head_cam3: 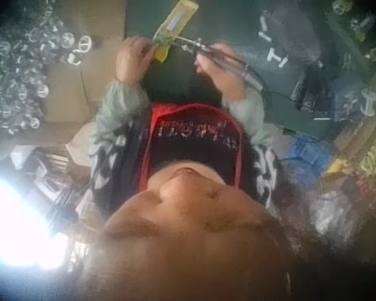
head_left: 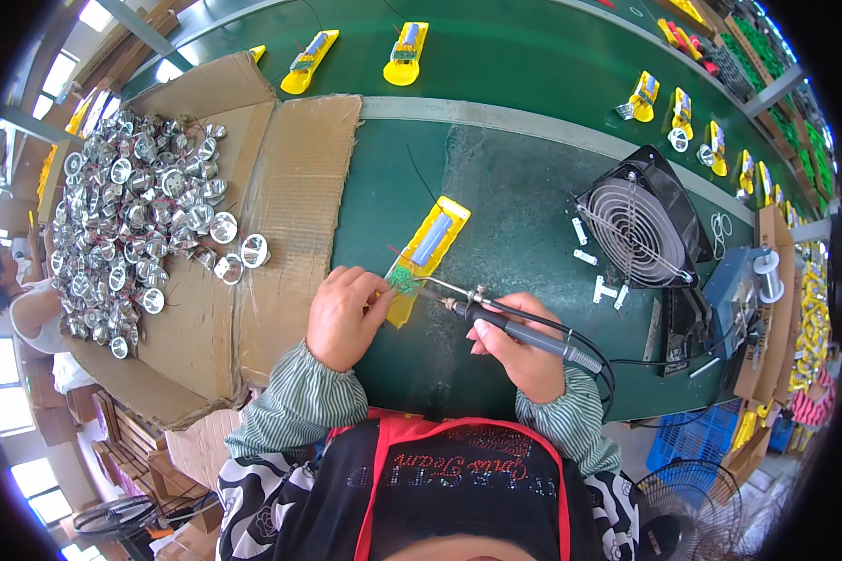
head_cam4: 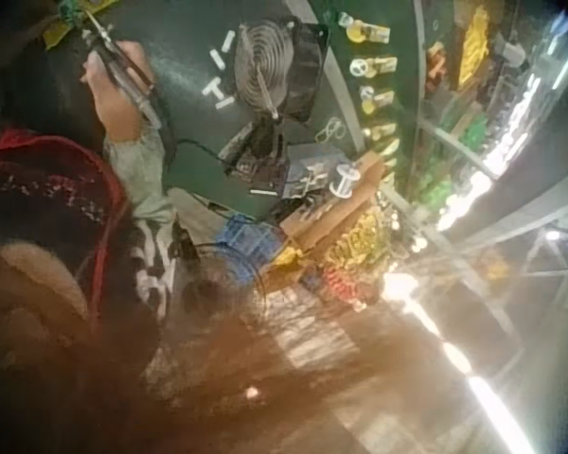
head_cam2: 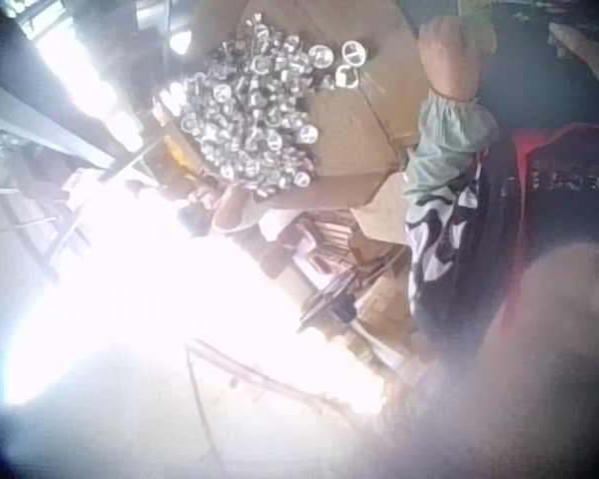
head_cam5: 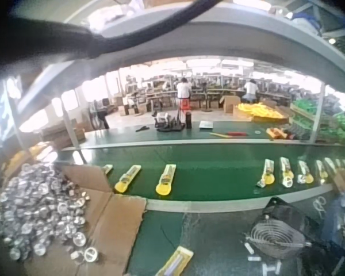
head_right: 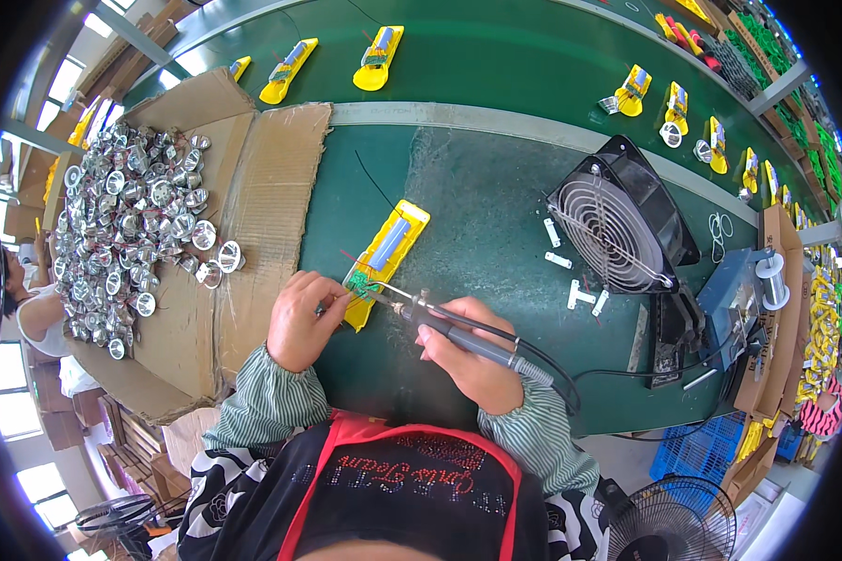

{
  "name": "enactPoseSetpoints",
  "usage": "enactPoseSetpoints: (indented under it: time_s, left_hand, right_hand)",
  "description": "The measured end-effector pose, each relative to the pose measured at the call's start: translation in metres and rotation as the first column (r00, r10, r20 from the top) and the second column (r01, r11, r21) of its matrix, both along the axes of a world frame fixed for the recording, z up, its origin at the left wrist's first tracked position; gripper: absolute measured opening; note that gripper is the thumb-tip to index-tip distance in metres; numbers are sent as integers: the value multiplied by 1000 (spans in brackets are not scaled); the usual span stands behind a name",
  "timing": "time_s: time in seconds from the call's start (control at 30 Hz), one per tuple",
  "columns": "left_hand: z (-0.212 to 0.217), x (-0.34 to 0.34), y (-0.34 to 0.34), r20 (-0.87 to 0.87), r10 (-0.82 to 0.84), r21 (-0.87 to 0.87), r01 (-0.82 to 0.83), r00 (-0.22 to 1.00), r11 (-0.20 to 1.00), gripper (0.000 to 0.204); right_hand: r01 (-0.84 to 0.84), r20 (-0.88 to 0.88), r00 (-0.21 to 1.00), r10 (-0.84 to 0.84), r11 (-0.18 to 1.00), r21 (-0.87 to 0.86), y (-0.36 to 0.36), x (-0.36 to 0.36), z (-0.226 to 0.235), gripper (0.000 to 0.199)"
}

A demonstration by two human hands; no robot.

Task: The person solders wire connections from reflectors to circuit boards inside flashlight housings using a soldering iron, then places the assembled units onto a conveyor belt.

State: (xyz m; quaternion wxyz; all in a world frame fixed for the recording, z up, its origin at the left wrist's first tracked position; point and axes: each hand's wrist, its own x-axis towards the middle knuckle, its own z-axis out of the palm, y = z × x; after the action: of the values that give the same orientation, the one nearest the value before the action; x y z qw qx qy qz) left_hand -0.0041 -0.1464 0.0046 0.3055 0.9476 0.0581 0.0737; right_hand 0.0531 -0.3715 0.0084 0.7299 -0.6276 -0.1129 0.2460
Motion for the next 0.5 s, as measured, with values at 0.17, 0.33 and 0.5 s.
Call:
enactPoseSetpoints:
  time_s: [0.17, 0.33, 0.5]
  left_hand:
    - [-4, 0, 2, 24, -35, 32, 35, 999, 999, 7]
    - [-5, 0, 3, 13, -28, 44, 27, 1000, 999, 7]
    - [-6, 1, 2, 12, -32, 45, 31, 999, 999, 7]
  right_hand:
    - [-15, -19, 1000, 15, 1000, 3, 3, 1, -1, 14]
    - [-78, 40, 996, 80, 996, -40, 2, 4, -8, 15]
    - [-96, 100, 990, 104, 992, -82, 1, 5, -8, 14]
